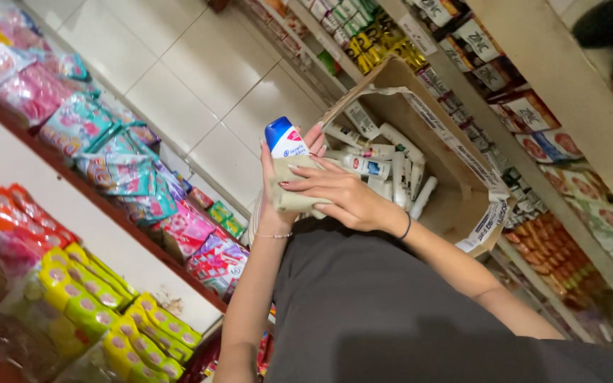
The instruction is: The recorder is seen cleaning a bottle of shampoo with a rag and scanning it before placing it back on the shelf.
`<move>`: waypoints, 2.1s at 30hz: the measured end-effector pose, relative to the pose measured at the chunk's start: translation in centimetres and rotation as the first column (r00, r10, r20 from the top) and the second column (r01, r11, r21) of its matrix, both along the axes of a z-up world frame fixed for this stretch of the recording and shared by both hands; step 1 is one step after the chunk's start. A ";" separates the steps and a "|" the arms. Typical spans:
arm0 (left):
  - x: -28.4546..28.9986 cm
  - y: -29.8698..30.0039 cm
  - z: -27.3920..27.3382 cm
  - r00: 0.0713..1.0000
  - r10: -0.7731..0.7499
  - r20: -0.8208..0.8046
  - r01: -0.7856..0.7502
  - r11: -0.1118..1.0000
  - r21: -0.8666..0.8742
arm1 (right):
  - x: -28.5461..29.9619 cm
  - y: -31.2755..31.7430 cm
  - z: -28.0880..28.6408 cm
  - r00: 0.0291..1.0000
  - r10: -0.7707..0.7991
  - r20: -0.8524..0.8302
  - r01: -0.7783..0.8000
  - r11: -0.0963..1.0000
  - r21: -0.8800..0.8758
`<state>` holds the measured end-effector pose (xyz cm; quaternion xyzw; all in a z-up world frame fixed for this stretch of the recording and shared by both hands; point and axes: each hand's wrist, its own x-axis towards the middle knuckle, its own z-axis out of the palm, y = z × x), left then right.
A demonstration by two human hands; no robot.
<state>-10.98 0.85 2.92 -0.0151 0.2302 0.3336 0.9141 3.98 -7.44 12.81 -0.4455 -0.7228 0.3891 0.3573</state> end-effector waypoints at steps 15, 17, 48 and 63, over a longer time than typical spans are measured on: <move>-1.3 0.7 2.6 0.982 0.189 -0.005 -0.187 0.974 0.131 | 7.4 -5.9 -12.0 0.853 -0.519 -0.055 0.518 0.855 -0.023; -1.6 0.2 3.7 0.978 0.207 -0.024 -0.203 0.971 0.127 | 6.1 -1.8 -7.8 0.836 -0.525 -0.159 0.507 0.850 -0.141; -10.6 -11.2 0.3 0.558 0.806 -0.195 -0.818 0.574 0.033 | -12.6 8.5 0.6 0.652 0.757 -0.044 -0.755 0.654 0.050; -10.3 -6.3 1.4 0.733 0.673 -0.100 -0.662 0.739 0.128 | -3.6 4.6 0.3 0.698 0.621 -0.356 -0.691 0.715 -0.108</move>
